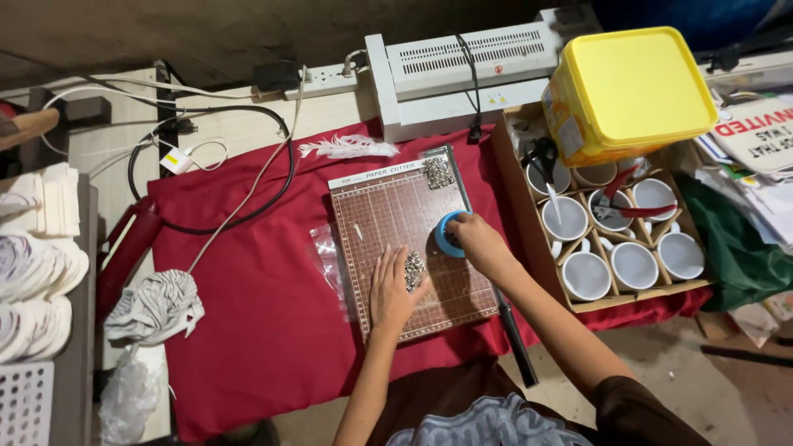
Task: The person sorts small silver metal parts on a cutting mat, picking them up and placing them into a blue container. They repeatedly gather the parts from the mat and transfer them into the container.
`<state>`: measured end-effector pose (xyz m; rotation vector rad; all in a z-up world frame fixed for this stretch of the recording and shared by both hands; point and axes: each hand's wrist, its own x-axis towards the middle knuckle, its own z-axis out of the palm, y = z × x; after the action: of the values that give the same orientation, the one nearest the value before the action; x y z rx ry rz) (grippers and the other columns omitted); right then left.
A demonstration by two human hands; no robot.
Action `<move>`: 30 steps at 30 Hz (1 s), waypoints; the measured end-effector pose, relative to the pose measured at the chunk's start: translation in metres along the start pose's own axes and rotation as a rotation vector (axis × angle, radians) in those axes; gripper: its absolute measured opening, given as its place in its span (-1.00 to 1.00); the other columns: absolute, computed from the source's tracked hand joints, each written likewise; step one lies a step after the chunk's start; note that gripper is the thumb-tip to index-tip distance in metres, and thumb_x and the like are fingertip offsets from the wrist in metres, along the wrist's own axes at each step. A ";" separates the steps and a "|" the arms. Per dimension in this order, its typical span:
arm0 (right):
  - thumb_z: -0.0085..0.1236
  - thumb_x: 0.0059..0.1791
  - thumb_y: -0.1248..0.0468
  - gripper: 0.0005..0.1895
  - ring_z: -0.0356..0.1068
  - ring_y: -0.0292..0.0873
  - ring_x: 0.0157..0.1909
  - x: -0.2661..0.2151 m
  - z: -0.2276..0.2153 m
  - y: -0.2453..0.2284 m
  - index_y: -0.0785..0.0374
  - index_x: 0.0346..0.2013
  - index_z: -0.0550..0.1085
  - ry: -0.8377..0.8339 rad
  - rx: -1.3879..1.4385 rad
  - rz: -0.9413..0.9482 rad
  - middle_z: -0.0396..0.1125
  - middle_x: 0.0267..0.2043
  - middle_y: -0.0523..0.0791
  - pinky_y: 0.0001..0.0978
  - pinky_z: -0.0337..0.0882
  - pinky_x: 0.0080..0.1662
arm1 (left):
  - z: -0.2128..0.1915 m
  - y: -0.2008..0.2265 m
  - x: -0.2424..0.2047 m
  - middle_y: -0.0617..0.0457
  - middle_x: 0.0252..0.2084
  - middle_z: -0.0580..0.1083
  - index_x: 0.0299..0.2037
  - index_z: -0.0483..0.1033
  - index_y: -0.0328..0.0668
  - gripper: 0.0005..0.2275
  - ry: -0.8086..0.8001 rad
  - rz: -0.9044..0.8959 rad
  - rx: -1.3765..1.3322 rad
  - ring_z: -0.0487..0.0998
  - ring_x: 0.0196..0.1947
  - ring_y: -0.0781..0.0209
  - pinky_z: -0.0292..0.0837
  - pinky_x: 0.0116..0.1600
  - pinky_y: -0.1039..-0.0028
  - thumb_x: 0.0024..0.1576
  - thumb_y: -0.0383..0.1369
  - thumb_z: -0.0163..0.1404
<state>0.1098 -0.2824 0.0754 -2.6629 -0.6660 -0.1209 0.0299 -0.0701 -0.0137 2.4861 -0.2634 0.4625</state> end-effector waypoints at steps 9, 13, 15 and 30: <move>0.04 -0.09 0.45 -0.75 0.49 0.17 -0.11 0.003 -0.012 -0.001 0.25 -0.18 0.58 -0.079 0.041 -0.008 0.45 -0.11 0.09 -0.05 0.49 -0.11 | 0.018 -0.008 -0.007 -0.24 0.36 0.34 0.36 0.26 -0.17 -0.34 0.078 -0.040 -0.054 0.32 0.40 -0.14 0.13 0.51 0.10 0.10 -0.06 0.16; 0.05 -0.06 0.42 -0.81 0.50 0.16 -0.11 0.009 -0.005 0.016 0.27 -0.21 0.57 -0.087 0.062 -0.058 0.45 -0.11 0.10 -0.07 0.49 -0.11 | 0.005 0.001 -0.001 -0.32 0.38 0.28 0.38 0.21 -0.18 -0.29 -0.008 -0.134 -0.024 0.29 0.35 -0.21 0.12 0.41 0.05 0.07 -0.04 0.20; 0.08 -0.02 0.41 -0.86 0.50 0.18 -0.15 0.001 0.006 0.026 0.27 -0.25 0.59 -0.096 0.035 -0.033 0.46 -0.19 0.12 -0.04 0.48 -0.11 | 0.004 0.004 -0.004 -0.31 0.38 0.31 0.36 0.28 -0.11 -0.34 0.008 -0.146 -0.047 0.30 0.35 -0.25 0.17 0.40 0.07 0.07 -0.08 0.20; 0.31 -0.20 0.44 -0.68 0.56 0.05 -0.19 0.013 0.017 0.053 0.26 -0.15 0.63 -0.019 0.222 0.015 0.52 -0.23 0.10 -0.20 0.53 -0.12 | 0.012 -0.003 -0.008 -0.33 0.32 0.38 0.29 0.34 -0.17 -0.37 0.142 -0.083 -0.175 0.39 0.33 -0.25 0.26 0.42 0.09 0.02 -0.18 0.24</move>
<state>0.1463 -0.3128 0.0436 -2.4582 -0.6271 -0.0165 0.0261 -0.0742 -0.0271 2.2725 -0.1370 0.5545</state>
